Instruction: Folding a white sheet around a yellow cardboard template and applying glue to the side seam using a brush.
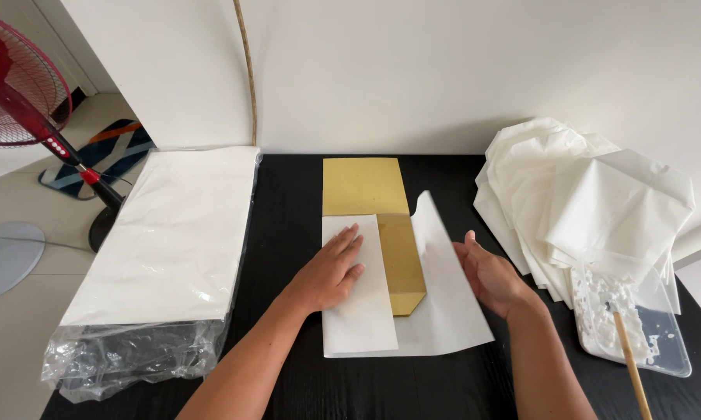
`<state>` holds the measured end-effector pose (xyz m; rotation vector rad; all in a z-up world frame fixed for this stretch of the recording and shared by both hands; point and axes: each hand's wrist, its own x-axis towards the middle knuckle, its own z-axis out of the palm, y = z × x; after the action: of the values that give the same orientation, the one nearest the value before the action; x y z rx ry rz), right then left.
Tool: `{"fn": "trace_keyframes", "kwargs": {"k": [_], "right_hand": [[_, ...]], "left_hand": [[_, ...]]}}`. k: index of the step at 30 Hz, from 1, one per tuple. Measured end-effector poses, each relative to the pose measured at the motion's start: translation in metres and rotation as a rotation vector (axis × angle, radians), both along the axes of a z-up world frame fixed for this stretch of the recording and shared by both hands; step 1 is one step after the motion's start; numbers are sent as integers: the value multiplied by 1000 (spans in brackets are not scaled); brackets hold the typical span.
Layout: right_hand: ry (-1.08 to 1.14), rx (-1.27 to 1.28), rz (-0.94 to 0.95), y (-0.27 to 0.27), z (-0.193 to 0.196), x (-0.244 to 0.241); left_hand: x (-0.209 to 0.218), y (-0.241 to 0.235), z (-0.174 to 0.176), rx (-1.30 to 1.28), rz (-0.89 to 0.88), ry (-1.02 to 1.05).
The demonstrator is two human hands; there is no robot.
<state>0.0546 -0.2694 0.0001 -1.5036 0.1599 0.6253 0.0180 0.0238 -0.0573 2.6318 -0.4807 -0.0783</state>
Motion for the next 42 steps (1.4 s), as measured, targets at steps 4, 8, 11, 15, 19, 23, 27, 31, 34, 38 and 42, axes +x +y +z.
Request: {"fn": "trace_keyframes", "kwargs": {"k": [4, 8, 11, 15, 19, 23, 27, 31, 34, 38, 42], "right_hand": [[-84, 189, 64, 7, -16, 9], [-101, 249, -31, 35, -1, -17], [-111, 114, -178, 33, -21, -14], [-294, 127, -64, 66, -27, -13], [-469, -100, 44, 77, -15, -23], [-450, -225, 74, 84, -12, -26], [-460, -317, 159, 88, -11, -25], [-471, -189, 122, 89, -11, -24], [-508, -131, 145, 87, -17, -23], [-539, -347, 137, 78, -20, -19], [-754, -953, 350, 70, -46, -9]], "left_hand": [[-4, 0, 14, 201, 107, -19], [-3, 0, 22, 228, 97, 102], [-5, -3, 24, 243, 73, 111], [-9, -11, 28, 253, 45, 108], [-10, -19, 33, 241, -2, 137], [-8, -21, 32, 261, -29, 136], [-8, -22, 33, 244, -37, 143], [-19, -27, 57, 256, -88, 162], [-19, -27, 58, 240, -85, 175], [-17, -25, 52, 243, -78, 167], [-12, -24, 39, 200, -71, 136]]}}
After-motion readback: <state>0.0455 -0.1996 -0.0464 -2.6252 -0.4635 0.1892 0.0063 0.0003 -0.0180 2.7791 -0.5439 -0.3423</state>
